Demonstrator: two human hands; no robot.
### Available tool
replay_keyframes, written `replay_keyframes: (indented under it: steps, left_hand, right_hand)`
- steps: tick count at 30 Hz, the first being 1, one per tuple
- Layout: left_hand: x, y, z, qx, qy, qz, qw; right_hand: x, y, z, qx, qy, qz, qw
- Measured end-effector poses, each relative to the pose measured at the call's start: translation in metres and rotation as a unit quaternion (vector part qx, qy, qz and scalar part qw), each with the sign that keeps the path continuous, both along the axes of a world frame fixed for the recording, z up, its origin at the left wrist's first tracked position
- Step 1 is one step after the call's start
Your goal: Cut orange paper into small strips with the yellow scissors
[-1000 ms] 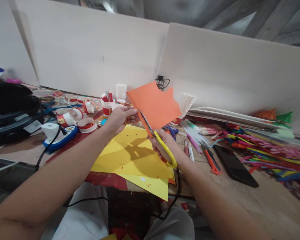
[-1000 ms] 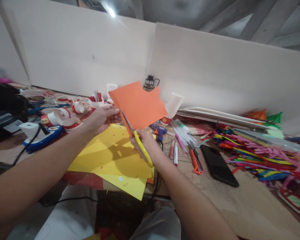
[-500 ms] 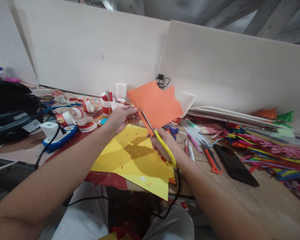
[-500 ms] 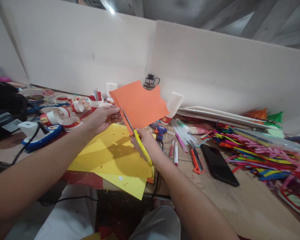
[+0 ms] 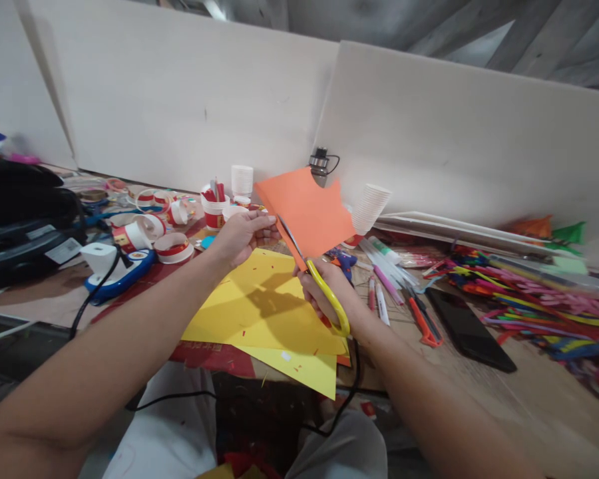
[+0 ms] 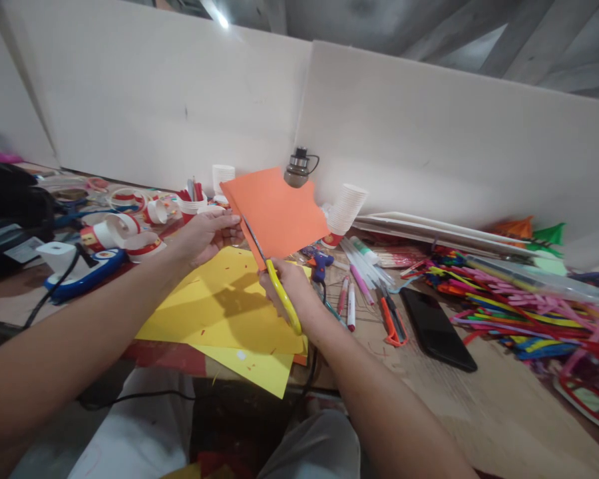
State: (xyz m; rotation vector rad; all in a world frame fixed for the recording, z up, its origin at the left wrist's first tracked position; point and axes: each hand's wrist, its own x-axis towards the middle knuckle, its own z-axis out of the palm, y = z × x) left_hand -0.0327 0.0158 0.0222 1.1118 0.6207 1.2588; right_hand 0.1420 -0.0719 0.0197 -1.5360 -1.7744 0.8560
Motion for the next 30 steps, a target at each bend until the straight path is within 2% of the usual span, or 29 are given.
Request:
replay_keyframes:
  steps: [9, 15, 22, 30]
  left_hand:
    - [-0.002, 0.001, -0.001, -0.006, 0.005, -0.006, 1.0]
    - [-0.007, 0.002, 0.003, 0.0, -0.011, 0.045, 0.999]
    - [-0.009, 0.003, 0.003, -0.001, 0.012, 0.024, 1.0]
    - [-0.009, 0.005, 0.002, 0.009, 0.014, 0.013, 1.0]
  right_hand:
    - [0.004, 0.004, -0.006, -0.023, -0.001, 0.0, 1.0]
    - [0.007, 0.007, -0.004, -0.052, -0.011, 0.023, 0.998]
    - [0.011, 0.007, -0.004, 0.01, -0.034, 0.058, 0.998]
    - [0.005, 0.003, -0.002, 0.048, -0.068, 0.02, 0.996]
